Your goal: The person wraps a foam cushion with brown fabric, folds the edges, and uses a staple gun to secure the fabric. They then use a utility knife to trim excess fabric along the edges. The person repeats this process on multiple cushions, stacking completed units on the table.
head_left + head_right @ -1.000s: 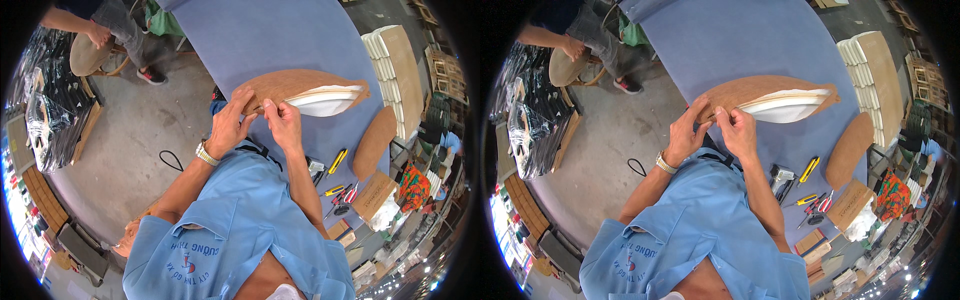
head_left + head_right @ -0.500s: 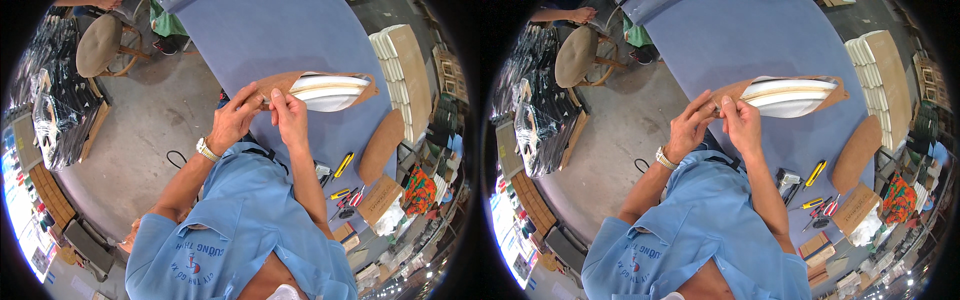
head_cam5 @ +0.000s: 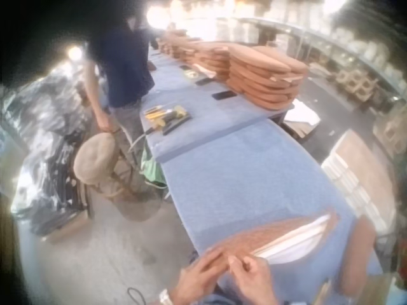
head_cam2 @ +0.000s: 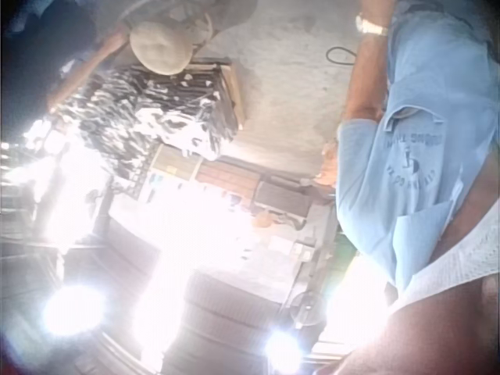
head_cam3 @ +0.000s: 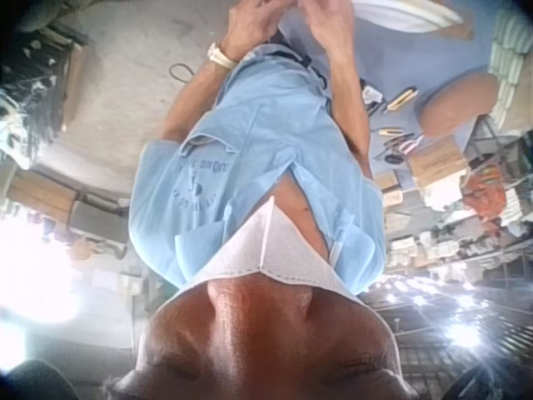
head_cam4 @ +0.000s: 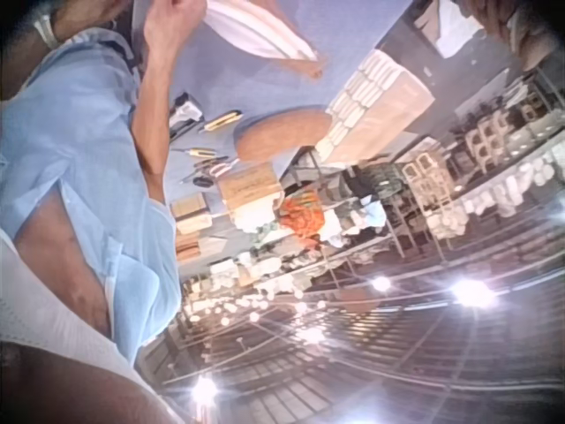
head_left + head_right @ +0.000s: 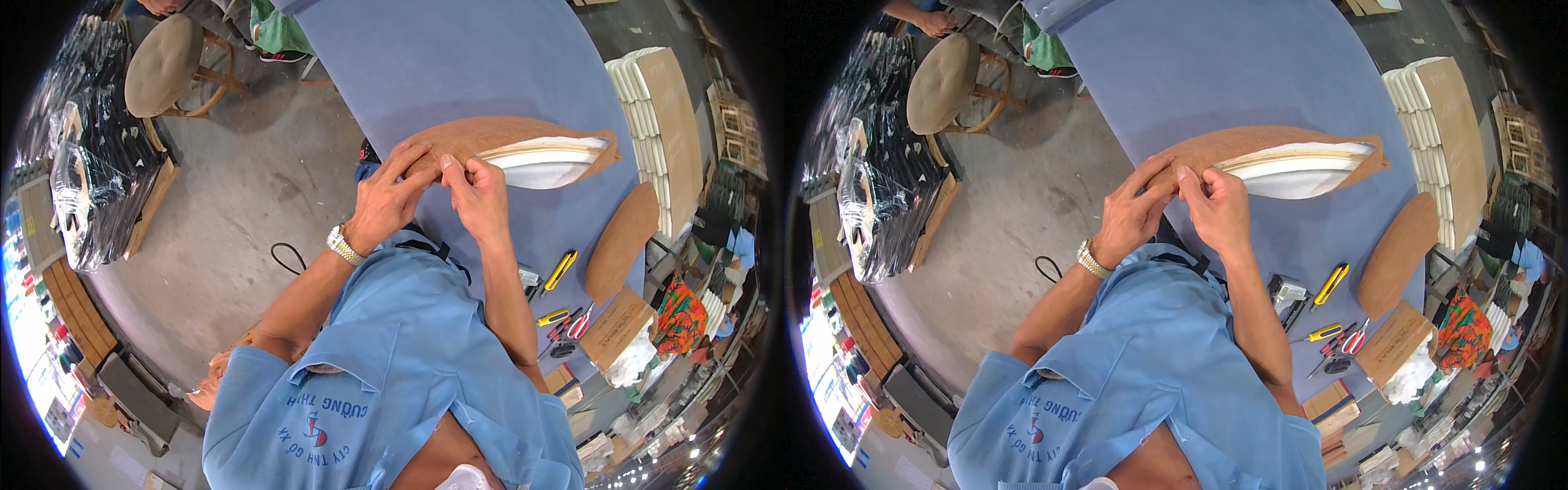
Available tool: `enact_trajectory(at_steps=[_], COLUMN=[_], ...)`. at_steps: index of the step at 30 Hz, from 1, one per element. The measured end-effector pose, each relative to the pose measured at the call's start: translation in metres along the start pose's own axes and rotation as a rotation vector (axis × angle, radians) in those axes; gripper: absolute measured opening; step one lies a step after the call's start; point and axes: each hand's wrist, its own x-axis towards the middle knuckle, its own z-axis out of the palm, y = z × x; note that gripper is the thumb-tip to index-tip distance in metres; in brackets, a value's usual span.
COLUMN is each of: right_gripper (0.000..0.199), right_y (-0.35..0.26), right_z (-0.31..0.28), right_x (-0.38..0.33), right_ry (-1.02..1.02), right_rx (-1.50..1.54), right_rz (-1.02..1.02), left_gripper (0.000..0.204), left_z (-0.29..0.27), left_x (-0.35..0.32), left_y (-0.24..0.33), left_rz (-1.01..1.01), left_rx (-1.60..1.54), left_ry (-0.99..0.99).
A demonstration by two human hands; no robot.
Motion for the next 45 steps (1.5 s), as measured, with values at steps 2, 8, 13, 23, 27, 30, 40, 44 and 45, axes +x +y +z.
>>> enact_trajectory(at_steps=[2,8,13,23,27,30,40,44,45], right_gripper=[0.041,0.039,0.039,0.037,0.038,0.035,0.034,0.034,0.034], right_y=[0.001,0.019,0.025,0.036,0.053,0.057,0.050,0.056,0.059], right_z=[-0.001,-0.002,0.000,0.007,0.013,0.015,0.028,0.030,0.030], right_x=[-0.002,-0.003,0.000,0.009,0.017,0.022,0.046,0.050,0.050], right_ry=[-0.001,0.004,-0.007,0.034,0.042,0.012,-0.017,-0.023,-0.022], right_rx=[0.009,0.073,0.175,0.125,0.096,0.150,0.144,0.207,0.233], right_rz=[-0.021,-0.053,-0.073,-0.190,-0.253,-0.230,-0.325,-0.334,-0.327], left_gripper=[0.032,0.046,0.057,0.054,0.049,0.048,0.053,0.064,0.066], left_z=[0.004,0.016,0.002,-0.030,-0.030,-0.035,-0.023,-0.008,-0.008], left_x=[-0.002,-0.011,-0.001,0.028,0.032,0.037,0.035,0.036,0.037], left_y=[-0.002,-0.011,-0.007,-0.005,-0.013,-0.013,-0.043,-0.051,-0.051], left_rz=[-0.003,0.000,-0.048,-0.144,-0.099,-0.102,-0.244,-0.511,-0.537], left_rx=[-0.015,-0.104,-0.064,-0.114,-0.129,-0.120,-0.290,-0.958,-0.971], left_ry=[0.031,0.165,0.058,-0.242,-0.233,-0.276,-0.215,-0.201,-0.235])
